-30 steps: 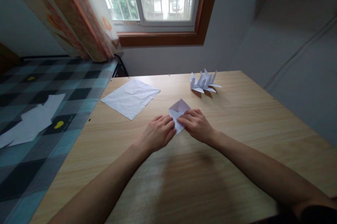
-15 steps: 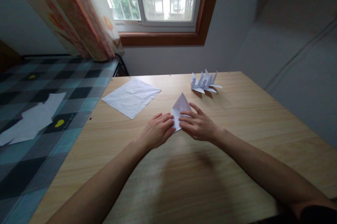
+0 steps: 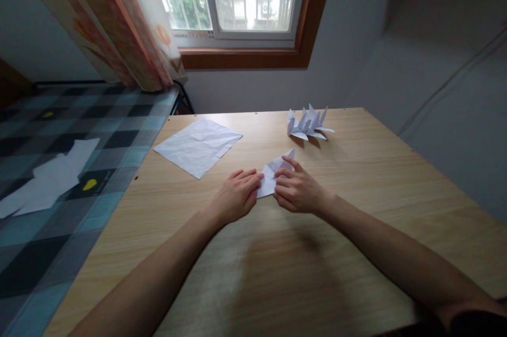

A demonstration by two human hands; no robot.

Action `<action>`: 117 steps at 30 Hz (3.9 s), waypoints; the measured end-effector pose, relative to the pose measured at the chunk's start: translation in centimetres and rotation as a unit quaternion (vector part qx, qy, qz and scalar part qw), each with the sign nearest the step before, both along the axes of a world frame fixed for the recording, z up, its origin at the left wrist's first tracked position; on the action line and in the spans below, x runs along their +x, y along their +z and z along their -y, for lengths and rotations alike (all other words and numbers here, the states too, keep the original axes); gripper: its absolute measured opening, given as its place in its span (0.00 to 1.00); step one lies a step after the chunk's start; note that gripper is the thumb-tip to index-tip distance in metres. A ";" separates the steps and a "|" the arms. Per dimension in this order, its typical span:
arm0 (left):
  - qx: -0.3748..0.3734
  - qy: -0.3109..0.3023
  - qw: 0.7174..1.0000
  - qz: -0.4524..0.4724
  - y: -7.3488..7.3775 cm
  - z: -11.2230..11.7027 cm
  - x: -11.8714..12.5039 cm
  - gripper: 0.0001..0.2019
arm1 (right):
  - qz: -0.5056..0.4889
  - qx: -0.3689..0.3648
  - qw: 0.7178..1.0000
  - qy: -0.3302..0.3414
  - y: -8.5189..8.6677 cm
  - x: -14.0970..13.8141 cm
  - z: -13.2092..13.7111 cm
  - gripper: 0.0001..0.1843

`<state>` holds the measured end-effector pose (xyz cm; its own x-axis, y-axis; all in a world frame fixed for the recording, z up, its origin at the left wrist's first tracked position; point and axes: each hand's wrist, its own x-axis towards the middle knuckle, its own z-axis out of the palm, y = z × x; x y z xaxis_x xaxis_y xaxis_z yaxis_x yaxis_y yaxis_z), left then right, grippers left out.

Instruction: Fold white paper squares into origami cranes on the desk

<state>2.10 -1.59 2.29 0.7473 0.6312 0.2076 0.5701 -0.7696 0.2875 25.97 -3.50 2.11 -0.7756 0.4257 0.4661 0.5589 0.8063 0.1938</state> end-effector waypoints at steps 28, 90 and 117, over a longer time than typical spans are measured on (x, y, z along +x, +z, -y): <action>0.022 -0.013 1.000 -0.006 -0.2 -0.2 0.1 0.13 | 0.029 -0.268 0.935 -0.230 -1.4 0.2 -1.7 0.36; 0.026 0.077 0.994 0.071 -0.3 -0.8 -0.2 0.12 | -0.176 -0.200 0.958 -0.106 -2.0 0.8 -2.1 0.12; 0.119 0.025 0.992 -0.035 1.0 0.7 0.2 0.35 | -0.010 -0.188 0.981 -0.037 -0.9 -1.6 0.5 0.29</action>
